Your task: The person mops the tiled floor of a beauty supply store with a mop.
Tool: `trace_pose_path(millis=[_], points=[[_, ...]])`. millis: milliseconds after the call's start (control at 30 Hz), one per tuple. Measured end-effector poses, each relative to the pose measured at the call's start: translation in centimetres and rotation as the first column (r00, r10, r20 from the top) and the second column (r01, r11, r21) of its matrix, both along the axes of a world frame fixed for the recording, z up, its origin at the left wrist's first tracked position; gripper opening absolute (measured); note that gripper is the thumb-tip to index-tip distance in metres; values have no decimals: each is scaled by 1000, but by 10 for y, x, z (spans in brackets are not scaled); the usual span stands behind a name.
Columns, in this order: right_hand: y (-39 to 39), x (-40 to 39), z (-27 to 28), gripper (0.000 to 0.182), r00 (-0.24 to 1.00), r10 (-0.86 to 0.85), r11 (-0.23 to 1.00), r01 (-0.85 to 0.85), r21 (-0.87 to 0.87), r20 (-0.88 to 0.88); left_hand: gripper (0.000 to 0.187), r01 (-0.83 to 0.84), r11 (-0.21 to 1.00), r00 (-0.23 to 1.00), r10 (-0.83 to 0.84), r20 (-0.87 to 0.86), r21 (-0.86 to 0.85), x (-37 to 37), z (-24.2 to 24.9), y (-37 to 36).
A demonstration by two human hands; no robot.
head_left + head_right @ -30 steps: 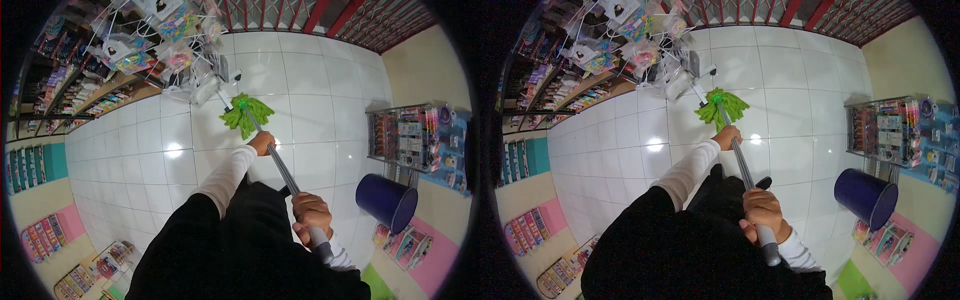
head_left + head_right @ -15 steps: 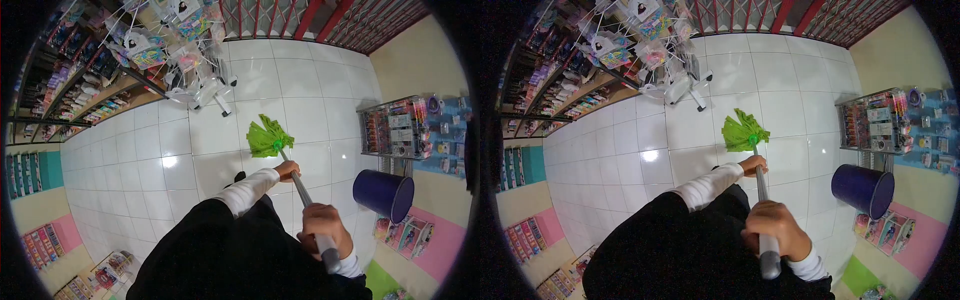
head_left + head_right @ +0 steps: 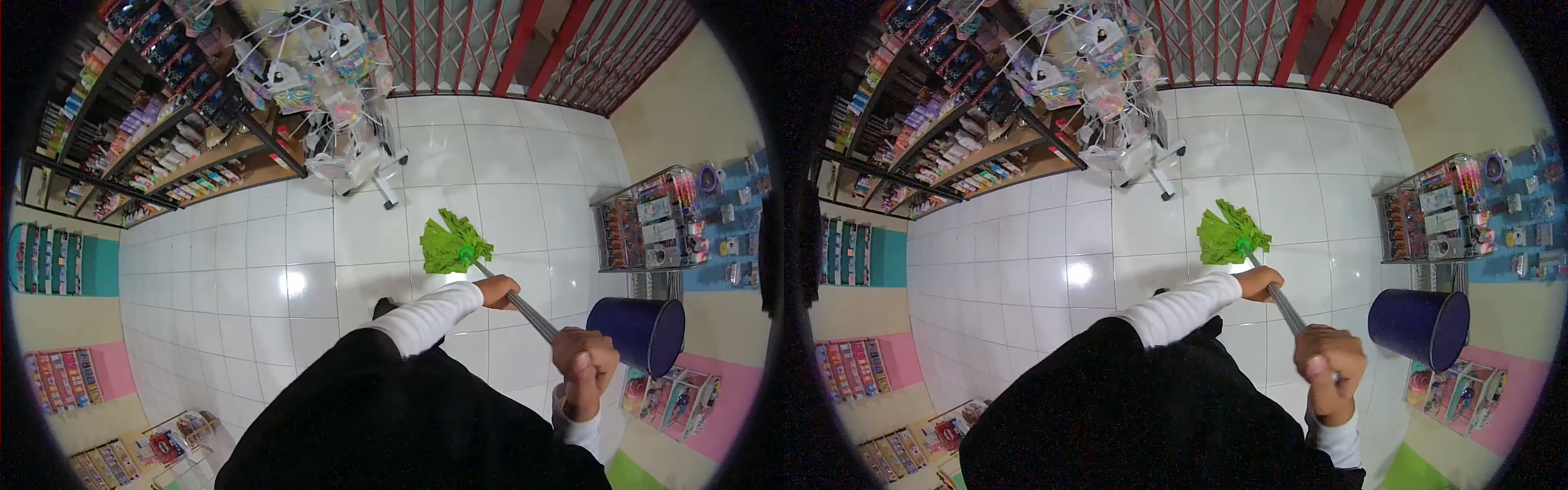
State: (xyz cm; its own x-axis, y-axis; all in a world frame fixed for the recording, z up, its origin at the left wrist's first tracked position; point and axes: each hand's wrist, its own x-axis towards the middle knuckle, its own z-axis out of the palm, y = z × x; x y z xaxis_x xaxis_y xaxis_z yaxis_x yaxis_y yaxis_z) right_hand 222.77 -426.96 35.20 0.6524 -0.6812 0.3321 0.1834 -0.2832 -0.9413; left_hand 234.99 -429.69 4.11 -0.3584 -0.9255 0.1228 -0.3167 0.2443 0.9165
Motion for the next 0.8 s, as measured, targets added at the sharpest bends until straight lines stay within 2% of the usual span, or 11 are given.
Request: trace_pose_path(millis=[100, 133, 233, 300, 433, 467, 633, 767, 800], points=[[-12, -4, -5, 42, 985, -76, 997, 74, 18, 157, 29, -11, 986, 998, 0, 70, 165, 4, 28, 0], [-16, -5, -6, 44, 982, -52, 997, 41, 66, 181, 27, -50, 992, 998, 44, 54, 113, 6, 21, 4], [-13, 7, -18, 43, 972, 58, 993, -78, 83, 229, 24, -103, 993, 979, 92, 182, 53, 35, 9, 32], [4, 38, -26, 47, 969, 42, 996, -60, 69, 243, 24, -128, 986, 965, 98, 243, 110, 75, 19, 57], [45, 120, -23, 44, 978, 82, 984, -110, 138, 192, 21, -154, 977, 953, 107, 283, 148, 164, 7, 97], [53, 140, -22, 43, 980, 119, 984, -138, 115, 158, 34, -126, 987, 962, 96, 257, 103, 189, 10, 105], [75, 228, -33, 29, 933, 337, 941, -337, -20, 127, 33, -199, 979, 955, 182, 236, 52, 284, 0, 129], [97, 273, -58, 31, 926, 377, 921, -373, -112, 18, 33, -237, 968, 944, 210, 255, 81, 345, -10, 131], [101, 282, -69, 28, 931, 362, 925, -354, -138, 41, 33, -239, 966, 943, 205, 261, 103, 354, -16, 131]])
